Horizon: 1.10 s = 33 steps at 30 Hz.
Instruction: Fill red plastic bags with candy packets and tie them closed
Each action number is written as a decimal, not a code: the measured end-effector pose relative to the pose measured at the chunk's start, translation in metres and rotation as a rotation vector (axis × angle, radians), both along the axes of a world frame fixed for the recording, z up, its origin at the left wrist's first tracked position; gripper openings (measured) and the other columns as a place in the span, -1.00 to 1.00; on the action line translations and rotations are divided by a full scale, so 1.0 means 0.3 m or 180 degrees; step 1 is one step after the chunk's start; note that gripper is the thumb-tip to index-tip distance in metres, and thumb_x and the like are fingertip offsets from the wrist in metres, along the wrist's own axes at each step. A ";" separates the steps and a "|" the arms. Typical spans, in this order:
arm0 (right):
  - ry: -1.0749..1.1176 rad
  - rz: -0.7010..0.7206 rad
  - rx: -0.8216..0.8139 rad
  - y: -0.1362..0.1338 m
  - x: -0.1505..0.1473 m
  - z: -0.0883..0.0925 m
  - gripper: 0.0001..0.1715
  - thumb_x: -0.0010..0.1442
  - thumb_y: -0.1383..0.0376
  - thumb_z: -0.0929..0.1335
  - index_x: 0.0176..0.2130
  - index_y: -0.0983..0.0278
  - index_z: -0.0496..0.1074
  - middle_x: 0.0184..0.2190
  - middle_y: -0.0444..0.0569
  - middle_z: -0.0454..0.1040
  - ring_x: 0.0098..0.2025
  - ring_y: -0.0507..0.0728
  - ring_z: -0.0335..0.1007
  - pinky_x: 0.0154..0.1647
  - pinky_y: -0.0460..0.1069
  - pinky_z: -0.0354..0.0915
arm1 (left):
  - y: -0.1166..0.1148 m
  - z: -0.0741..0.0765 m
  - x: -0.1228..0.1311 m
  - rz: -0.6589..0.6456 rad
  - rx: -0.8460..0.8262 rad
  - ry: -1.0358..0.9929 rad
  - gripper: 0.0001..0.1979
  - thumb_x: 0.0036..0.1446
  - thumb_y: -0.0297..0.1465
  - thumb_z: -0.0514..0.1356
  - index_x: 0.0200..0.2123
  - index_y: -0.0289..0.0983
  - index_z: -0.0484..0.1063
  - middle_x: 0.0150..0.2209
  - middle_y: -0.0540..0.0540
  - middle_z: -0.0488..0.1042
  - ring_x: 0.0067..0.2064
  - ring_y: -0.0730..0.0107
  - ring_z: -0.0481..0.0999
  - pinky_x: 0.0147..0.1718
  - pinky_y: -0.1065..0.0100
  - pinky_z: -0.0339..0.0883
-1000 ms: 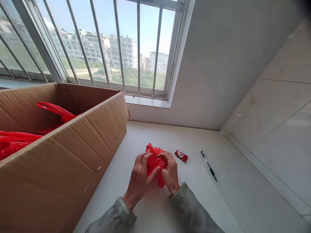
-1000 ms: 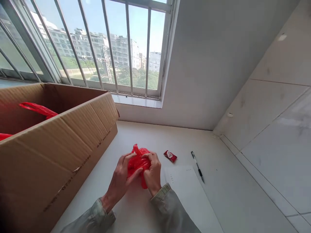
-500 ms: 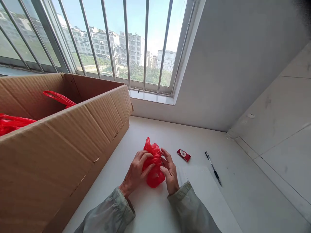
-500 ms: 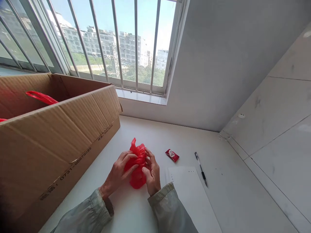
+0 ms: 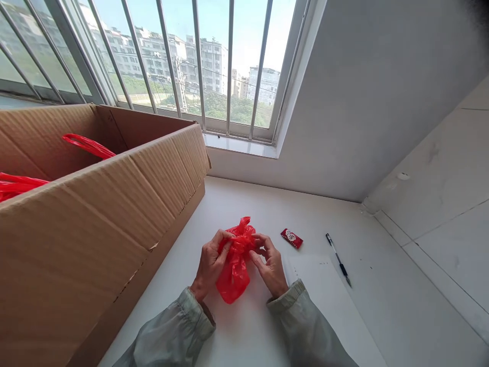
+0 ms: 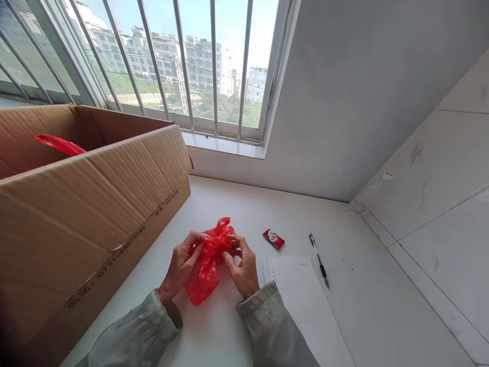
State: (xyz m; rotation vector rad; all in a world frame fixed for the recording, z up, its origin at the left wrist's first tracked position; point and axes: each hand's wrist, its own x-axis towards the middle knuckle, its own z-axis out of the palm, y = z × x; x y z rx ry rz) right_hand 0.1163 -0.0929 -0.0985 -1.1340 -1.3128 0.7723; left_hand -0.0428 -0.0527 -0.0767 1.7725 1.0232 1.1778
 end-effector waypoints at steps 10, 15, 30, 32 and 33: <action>-0.0436 -0.0965 0.0000 0.004 0.122 -0.004 -0.90 0.07 0.29 0.28 -0.48 0.24 0.30 -0.49 -0.14 0.31 -0.39 0.08 0.22 -0.31 -0.01 0.21 | 0.053 0.018 -0.082 0.0813 -0.0141 -0.0812 -0.88 0.12 -0.41 0.03 -0.23 -0.24 0.26 -0.17 -0.08 0.46 -0.16 0.29 0.48 -0.26 0.32 0.37; -0.0792 -0.0239 0.0435 -0.017 0.111 0.060 -0.63 0.05 0.29 0.30 -0.09 0.21 0.39 -0.09 -0.02 0.41 0.01 0.20 0.25 0.06 0.12 0.17 | -0.024 0.101 -0.070 0.0140 0.1522 0.0056 -0.60 0.07 -0.48 0.02 0.02 -0.22 0.29 0.09 -0.15 0.35 0.19 0.12 0.24 0.17 0.00 0.11; 0.1493 -0.0954 -0.0326 -0.008 0.150 0.056 -0.75 0.02 0.16 0.40 -0.31 0.26 0.40 -0.39 -0.16 0.44 -0.37 0.02 0.32 -0.36 -0.10 0.25 | -0.002 0.105 -0.097 0.0334 -0.0338 -0.1391 -0.84 0.19 -0.27 0.16 -0.33 -0.23 0.30 -0.41 0.06 0.35 -0.41 0.51 0.34 -0.44 0.50 0.22; 0.1899 -0.1119 -0.0418 -0.006 0.181 0.048 -0.68 -0.08 0.20 0.43 -0.29 0.26 0.40 -0.35 -0.14 0.45 -0.36 0.02 0.35 -0.36 -0.09 0.27 | -0.006 0.109 -0.102 0.0317 -0.0614 -0.1877 -0.84 0.17 -0.27 0.17 -0.30 -0.22 0.27 -0.38 0.07 0.33 -0.42 0.54 0.33 -0.45 0.52 0.21; 0.1959 -0.1145 -0.0455 -0.008 0.195 0.046 -0.65 -0.12 0.22 0.43 -0.27 0.27 0.39 -0.33 -0.12 0.46 -0.34 0.04 0.37 -0.35 -0.08 0.29 | -0.012 0.113 -0.104 0.0235 -0.0647 -0.1954 -0.83 0.14 -0.29 0.17 -0.26 -0.21 0.26 -0.35 0.06 0.34 -0.40 0.53 0.34 -0.44 0.52 0.23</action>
